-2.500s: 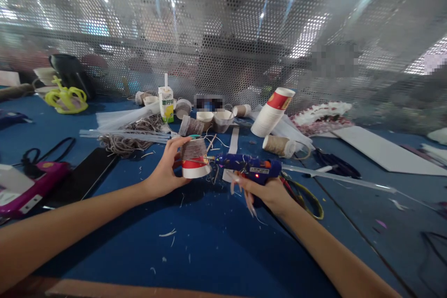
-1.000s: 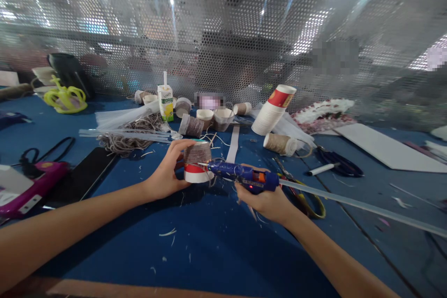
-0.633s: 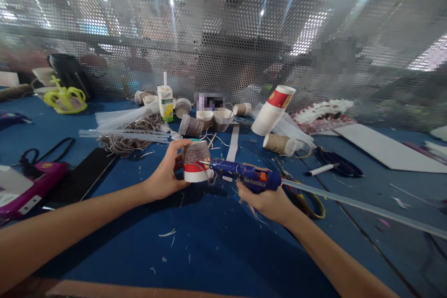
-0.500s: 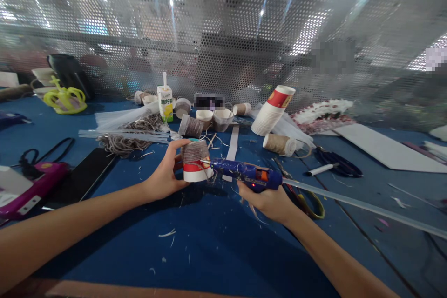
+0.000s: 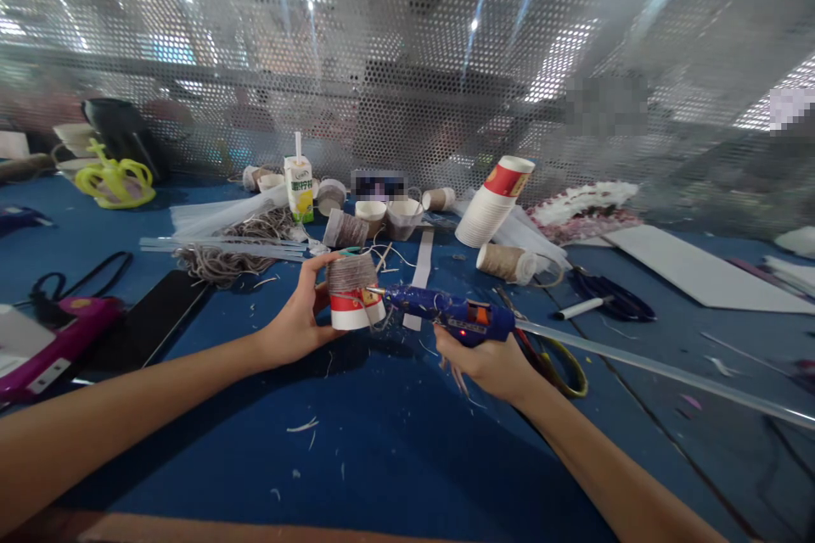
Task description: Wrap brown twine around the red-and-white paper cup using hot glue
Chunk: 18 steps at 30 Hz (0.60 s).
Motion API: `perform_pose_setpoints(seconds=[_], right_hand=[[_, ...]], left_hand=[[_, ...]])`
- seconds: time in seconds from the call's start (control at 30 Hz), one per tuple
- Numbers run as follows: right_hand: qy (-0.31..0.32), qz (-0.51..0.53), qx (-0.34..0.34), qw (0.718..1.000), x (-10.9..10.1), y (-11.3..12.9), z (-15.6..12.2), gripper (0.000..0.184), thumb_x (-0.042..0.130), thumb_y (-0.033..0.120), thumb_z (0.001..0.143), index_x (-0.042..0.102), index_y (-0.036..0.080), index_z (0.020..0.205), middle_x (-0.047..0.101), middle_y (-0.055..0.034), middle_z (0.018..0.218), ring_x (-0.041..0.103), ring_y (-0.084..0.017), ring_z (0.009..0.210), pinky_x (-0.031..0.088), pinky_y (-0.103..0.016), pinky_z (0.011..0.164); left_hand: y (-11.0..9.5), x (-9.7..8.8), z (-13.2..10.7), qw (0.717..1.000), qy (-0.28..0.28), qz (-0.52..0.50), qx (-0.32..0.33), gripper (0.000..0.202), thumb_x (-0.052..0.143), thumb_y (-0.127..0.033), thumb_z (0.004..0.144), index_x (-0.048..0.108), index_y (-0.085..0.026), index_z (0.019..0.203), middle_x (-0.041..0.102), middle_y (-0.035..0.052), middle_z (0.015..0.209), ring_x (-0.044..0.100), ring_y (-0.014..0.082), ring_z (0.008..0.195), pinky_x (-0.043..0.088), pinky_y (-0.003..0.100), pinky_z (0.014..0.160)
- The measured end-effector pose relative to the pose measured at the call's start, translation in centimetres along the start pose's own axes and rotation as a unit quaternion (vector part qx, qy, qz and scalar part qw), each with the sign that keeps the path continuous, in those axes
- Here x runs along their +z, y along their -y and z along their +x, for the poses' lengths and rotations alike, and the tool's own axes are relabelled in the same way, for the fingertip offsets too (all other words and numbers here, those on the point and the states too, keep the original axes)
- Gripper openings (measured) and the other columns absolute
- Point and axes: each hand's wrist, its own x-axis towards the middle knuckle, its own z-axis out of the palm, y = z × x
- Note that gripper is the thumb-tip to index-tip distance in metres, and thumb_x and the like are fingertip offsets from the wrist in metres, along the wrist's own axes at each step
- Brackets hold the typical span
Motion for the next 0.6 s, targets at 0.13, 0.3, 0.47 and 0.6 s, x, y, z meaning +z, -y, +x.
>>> perform_pose_setpoints(seconds=[0.13,0.3,0.47,0.6], right_hand=[[-0.001,-0.01,-0.001,1.0,0.0,0.4,0.2,0.011,0.065,0.035,0.074,0.069,0.026,0.069,0.057,-0.0007,0.053,0.053,-0.018,0.052,0.046,-0.032,0.055],[0.011,-0.068,-0.036,0.997,0.2,1.5,0.9,0.03,0.054,0.033,0.081,0.063,0.024,0.054,0.054,-0.0034,0.051,0.049,-0.017,0.05,0.046,-0.035,0.057],[0.016,-0.095,-0.042,0.994,0.3,1.4,0.8,0.03,0.051,0.031,0.08,0.063,0.024,0.054,0.054,-0.004,0.052,0.05,-0.019,0.052,0.044,-0.034,0.053],[0.018,-0.102,-0.051,0.993,0.0,1.3,0.6,0.024,0.052,0.026,0.078,0.064,0.025,0.057,0.054,-0.0031,0.051,0.049,-0.018,0.051,0.044,-0.034,0.053]], left_hand=[[0.1,0.0,0.2,1.0,-0.003,0.002,0.022,0.074,0.073,-0.02,0.073,0.024,-0.031,0.128,0.045,0.0121,0.135,0.056,0.0293,0.122,0.052,0.049,0.099],[-0.1,0.0,0.3,1.0,-0.005,-0.002,0.02,0.074,0.074,-0.018,0.072,0.026,-0.032,0.126,0.028,0.0144,0.15,0.052,0.0306,0.127,0.05,0.051,0.1],[-0.2,0.0,0.3,1.0,-0.012,-0.016,0.015,0.075,0.075,-0.013,0.07,0.026,-0.032,0.124,0.025,0.0155,0.153,0.047,0.0322,0.132,0.049,0.052,0.101],[-0.2,0.0,0.3,1.0,-0.009,-0.017,0.016,0.073,0.075,-0.014,0.07,0.026,-0.032,0.122,0.025,0.0157,0.154,0.047,0.0324,0.132,0.05,0.052,0.1]])
